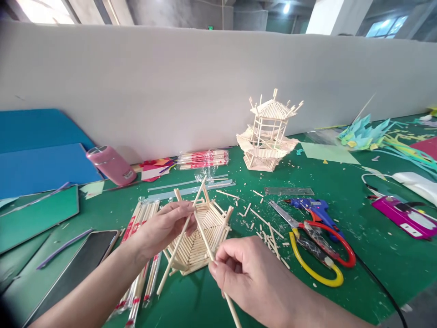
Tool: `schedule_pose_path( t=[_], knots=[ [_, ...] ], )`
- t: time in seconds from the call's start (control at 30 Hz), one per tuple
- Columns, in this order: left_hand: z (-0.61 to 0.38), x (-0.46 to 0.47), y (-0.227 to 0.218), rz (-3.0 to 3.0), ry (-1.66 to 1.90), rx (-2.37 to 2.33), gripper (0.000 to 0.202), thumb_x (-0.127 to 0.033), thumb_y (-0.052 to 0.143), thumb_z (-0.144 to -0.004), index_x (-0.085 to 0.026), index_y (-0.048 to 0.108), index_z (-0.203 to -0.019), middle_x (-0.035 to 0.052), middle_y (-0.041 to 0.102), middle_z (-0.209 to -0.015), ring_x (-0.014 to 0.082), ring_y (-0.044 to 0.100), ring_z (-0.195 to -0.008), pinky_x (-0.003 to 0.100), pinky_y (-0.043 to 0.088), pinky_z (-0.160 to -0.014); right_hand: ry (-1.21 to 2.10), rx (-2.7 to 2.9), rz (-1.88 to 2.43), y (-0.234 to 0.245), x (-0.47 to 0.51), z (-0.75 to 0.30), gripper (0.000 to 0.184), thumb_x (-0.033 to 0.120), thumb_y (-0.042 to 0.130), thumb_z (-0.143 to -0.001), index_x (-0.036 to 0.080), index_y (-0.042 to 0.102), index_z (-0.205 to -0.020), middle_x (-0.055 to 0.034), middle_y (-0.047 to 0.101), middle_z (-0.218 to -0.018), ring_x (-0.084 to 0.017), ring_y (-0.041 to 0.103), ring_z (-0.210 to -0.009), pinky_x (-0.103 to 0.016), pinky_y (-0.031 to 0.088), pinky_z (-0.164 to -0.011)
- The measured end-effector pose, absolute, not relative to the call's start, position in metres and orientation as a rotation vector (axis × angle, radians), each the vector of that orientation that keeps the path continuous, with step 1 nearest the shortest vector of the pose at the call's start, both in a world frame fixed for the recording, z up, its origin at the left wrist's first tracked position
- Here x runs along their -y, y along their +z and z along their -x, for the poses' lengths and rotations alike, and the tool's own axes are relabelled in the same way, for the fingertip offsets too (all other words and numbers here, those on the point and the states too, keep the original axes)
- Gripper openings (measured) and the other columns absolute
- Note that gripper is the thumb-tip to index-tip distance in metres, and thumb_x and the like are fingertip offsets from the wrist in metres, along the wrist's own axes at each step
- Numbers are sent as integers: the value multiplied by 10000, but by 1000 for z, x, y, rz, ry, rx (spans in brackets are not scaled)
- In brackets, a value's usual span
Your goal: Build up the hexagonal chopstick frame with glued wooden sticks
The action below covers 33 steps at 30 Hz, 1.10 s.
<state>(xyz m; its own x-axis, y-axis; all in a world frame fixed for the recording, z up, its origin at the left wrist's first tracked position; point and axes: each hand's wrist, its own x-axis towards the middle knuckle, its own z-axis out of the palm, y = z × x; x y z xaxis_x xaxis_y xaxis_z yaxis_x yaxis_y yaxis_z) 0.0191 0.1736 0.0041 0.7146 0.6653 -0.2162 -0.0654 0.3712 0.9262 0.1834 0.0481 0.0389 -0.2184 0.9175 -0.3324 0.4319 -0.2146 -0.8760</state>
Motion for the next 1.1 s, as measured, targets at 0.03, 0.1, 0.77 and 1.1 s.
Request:
schedule_pose_path(
  t=[0.03,0.1,0.77,1.1],
  knots=[
    [-19,-174,4,-1097,508,-631,237,-254,521,-788,-139,520,-581,-30,484,-517,83,453,-478,232,346,-532,1448,1592,1591,38,-48,-183,266,307,386,-861,178,437,-634,48,459,-541,-69,390,-499,-189,296,-458],
    [-19,-174,3,-1091,506,-620,239,-257,524,-784,-139,519,-576,-28,485,-529,83,451,-480,234,345,-530,1469,1585,1595,37,-48,-181,271,312,380,-862,177,443,-636,37,500,-559,-72,419,-511,-185,313,-468],
    [-18,-174,3,-1070,513,-664,188,-247,533,-757,-139,535,-602,-11,531,-536,87,465,-472,241,341,-497,1475,1646,1759,44,-53,-173,200,235,441,-788,179,409,-599,54,390,-512,-68,342,-481,-177,270,-436],
    [-17,-174,0,-1080,519,-659,198,-217,507,-757,-144,516,-573,-14,523,-512,96,467,-476,254,344,-516,1518,1582,1718,37,-54,-171,214,232,462,-782,184,391,-586,68,371,-459,-62,366,-443,-171,266,-423]
  ],
)
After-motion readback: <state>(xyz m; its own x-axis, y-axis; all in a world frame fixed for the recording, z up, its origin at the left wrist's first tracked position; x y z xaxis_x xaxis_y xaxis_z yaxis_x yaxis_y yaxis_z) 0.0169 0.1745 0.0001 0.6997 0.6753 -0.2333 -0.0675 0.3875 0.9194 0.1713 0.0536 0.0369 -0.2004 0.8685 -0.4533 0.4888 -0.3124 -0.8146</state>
